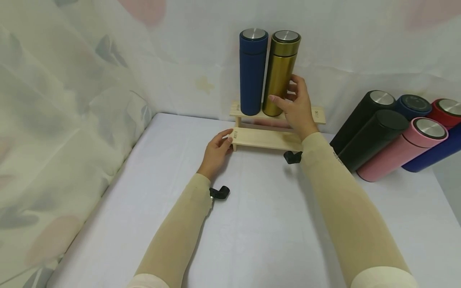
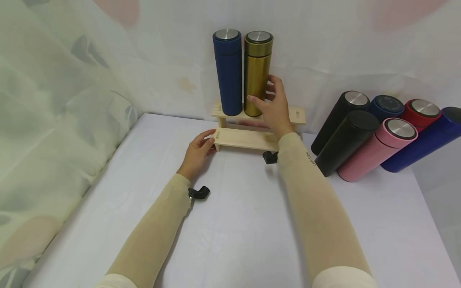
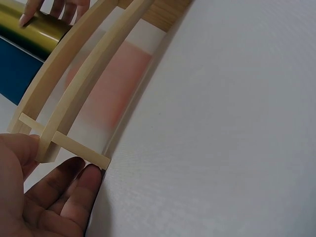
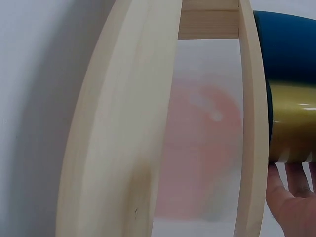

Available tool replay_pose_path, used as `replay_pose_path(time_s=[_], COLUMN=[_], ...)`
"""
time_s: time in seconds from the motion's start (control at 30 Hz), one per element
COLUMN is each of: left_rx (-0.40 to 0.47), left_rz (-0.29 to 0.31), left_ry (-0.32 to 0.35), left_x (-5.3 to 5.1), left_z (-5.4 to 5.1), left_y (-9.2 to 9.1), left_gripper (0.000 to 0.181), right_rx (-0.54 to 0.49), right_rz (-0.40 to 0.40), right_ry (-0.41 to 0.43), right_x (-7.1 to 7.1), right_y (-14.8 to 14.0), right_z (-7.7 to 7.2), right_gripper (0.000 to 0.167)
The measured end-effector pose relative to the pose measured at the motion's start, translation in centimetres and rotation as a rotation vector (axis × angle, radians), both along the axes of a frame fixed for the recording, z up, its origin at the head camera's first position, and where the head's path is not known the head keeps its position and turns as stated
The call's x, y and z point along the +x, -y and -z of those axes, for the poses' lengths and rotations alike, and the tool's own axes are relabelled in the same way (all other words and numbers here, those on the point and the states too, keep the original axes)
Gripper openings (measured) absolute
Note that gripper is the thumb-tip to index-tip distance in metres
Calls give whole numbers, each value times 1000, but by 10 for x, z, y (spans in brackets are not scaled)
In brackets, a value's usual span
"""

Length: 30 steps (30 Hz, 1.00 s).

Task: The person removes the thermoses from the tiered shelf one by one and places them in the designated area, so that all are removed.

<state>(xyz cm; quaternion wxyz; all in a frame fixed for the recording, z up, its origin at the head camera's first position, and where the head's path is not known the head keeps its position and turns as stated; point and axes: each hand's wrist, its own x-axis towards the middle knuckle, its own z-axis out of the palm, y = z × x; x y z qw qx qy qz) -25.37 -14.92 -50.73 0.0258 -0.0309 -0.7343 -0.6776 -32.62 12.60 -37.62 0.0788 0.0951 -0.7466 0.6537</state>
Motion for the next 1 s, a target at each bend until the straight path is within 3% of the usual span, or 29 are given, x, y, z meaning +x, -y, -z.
replay_pose_path(time_s=[0.5,1.0], left_rx=[-7,-21], left_rz=[1,-8], left_ry=[0,15], left_x=[0,-1], left_z=[0,-1], left_y=[0,0], left_gripper=[38,39], right_rx=[44,57], right_rz=[20,16], right_ry=[11,-15], right_x=[11,34], right_y=[-4,-15], right_z=[-1,0], right_gripper=[83,81])
